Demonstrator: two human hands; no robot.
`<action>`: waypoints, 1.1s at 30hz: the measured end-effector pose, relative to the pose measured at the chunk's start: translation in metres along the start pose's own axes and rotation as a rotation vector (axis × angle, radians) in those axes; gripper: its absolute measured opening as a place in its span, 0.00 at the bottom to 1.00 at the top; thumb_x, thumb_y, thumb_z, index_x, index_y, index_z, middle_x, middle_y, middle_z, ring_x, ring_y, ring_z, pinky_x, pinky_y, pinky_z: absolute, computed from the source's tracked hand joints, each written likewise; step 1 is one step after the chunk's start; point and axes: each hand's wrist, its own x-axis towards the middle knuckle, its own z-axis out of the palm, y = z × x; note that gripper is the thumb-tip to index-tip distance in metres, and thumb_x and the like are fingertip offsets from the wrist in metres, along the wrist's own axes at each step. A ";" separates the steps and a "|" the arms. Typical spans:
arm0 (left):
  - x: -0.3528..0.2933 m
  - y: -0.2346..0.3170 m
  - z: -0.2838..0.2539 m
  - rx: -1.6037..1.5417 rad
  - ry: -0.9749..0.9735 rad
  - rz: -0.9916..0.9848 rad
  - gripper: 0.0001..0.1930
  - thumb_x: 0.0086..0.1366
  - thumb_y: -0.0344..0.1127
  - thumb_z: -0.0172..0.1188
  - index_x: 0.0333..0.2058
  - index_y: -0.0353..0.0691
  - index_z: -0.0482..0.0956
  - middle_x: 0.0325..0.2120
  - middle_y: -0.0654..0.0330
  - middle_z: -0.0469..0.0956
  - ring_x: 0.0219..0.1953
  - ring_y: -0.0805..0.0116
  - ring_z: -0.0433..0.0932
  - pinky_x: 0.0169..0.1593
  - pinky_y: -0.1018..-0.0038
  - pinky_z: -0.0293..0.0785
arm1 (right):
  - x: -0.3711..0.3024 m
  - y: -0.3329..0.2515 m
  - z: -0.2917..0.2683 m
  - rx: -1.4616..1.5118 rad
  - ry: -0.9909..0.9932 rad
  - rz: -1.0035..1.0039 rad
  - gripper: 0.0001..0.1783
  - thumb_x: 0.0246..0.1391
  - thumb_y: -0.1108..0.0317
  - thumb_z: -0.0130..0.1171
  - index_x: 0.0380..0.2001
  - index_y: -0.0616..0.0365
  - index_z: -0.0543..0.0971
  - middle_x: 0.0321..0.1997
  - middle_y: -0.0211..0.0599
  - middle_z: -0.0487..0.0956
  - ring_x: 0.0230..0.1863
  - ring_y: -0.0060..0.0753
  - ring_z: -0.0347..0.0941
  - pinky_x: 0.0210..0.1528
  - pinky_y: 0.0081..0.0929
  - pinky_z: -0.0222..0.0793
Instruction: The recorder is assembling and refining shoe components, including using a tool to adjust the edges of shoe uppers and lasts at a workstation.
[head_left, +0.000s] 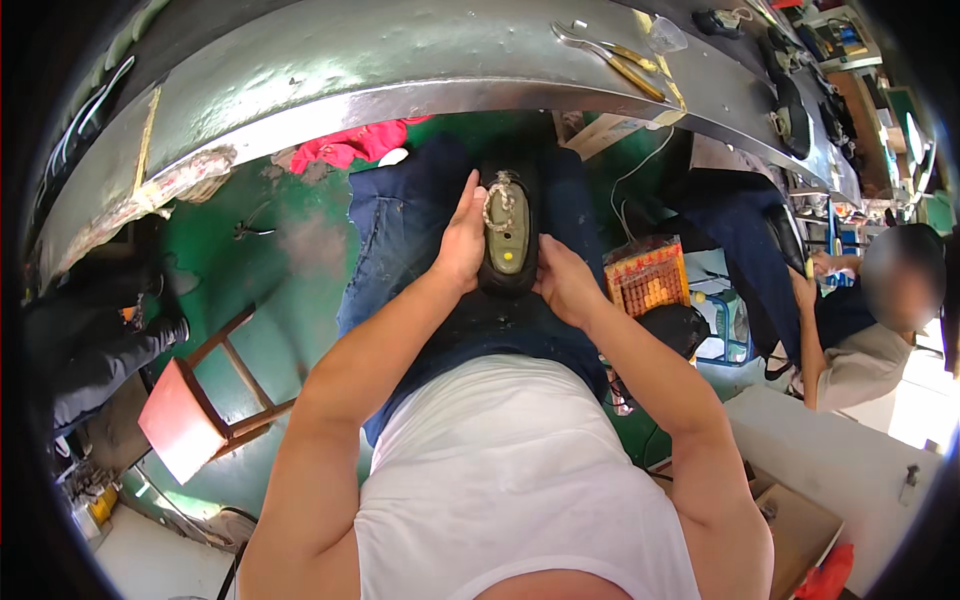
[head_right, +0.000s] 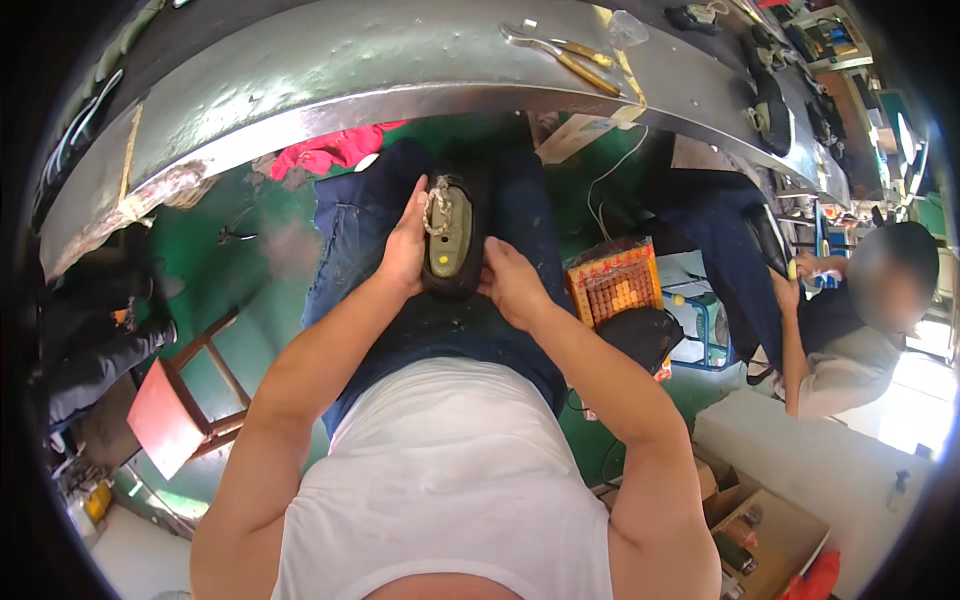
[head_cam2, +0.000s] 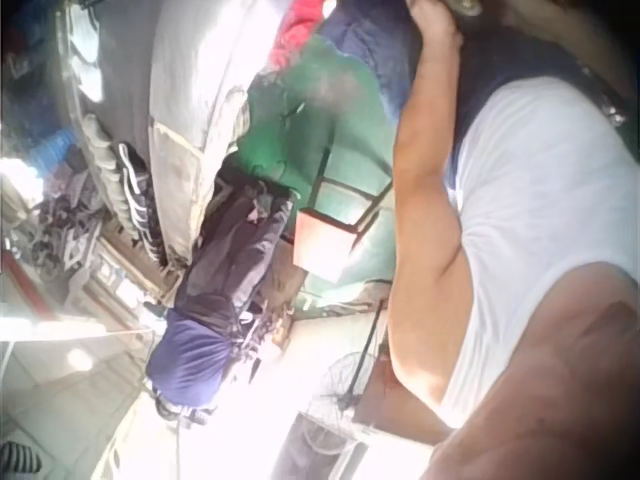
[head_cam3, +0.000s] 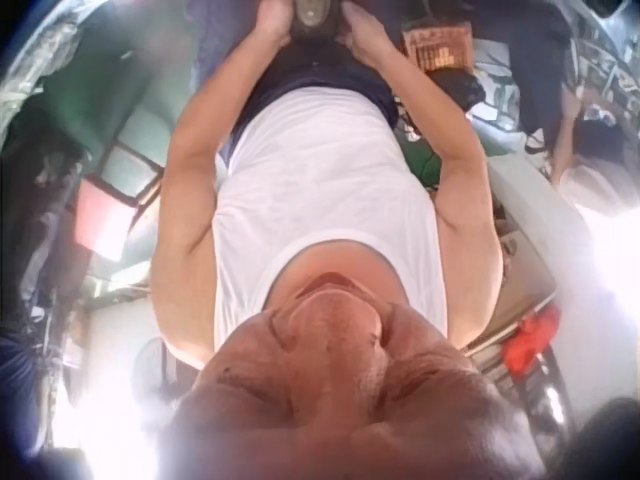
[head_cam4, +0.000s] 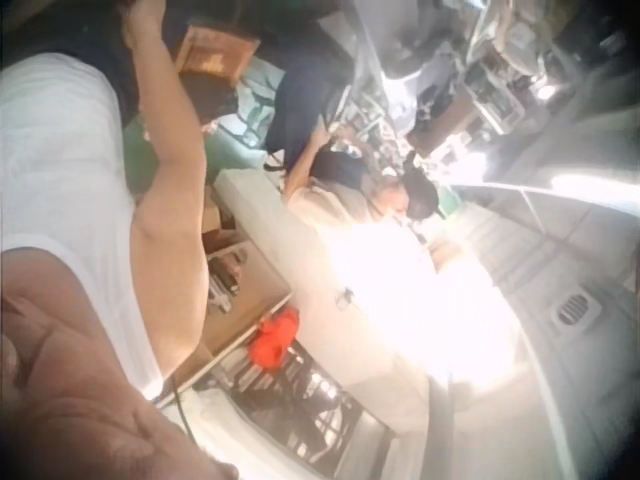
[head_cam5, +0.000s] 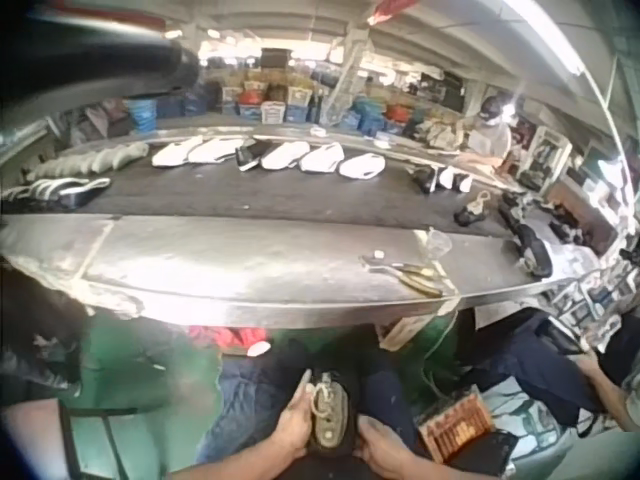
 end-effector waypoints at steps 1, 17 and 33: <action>-0.002 0.002 0.000 -0.001 -0.014 0.030 0.32 0.77 0.52 0.40 0.73 0.51 0.42 0.61 0.54 0.68 0.59 0.63 0.71 0.60 0.66 0.71 | -0.004 0.006 0.004 -0.058 0.045 -0.074 0.38 0.70 0.46 0.41 0.72 0.57 0.48 0.76 0.45 0.49 0.77 0.44 0.44 0.70 0.44 0.54; -0.024 0.016 0.011 -0.200 0.202 -0.270 0.25 0.75 0.56 0.38 0.52 0.43 0.73 0.44 0.53 0.78 0.43 0.57 0.81 0.48 0.56 0.81 | -0.026 -0.027 0.016 -1.024 -0.239 -0.558 0.51 0.52 0.61 0.69 0.71 0.58 0.49 0.74 0.63 0.50 0.71 0.57 0.57 0.65 0.41 0.65; -0.050 0.011 -0.006 -0.021 -0.021 -0.001 0.39 0.74 0.39 0.50 0.72 0.44 0.33 0.68 0.53 0.56 0.65 0.61 0.63 0.65 0.64 0.65 | -0.031 -0.006 0.006 -0.259 -0.036 -0.224 0.39 0.63 0.67 0.57 0.71 0.63 0.50 0.75 0.50 0.53 0.73 0.39 0.55 0.64 0.33 0.65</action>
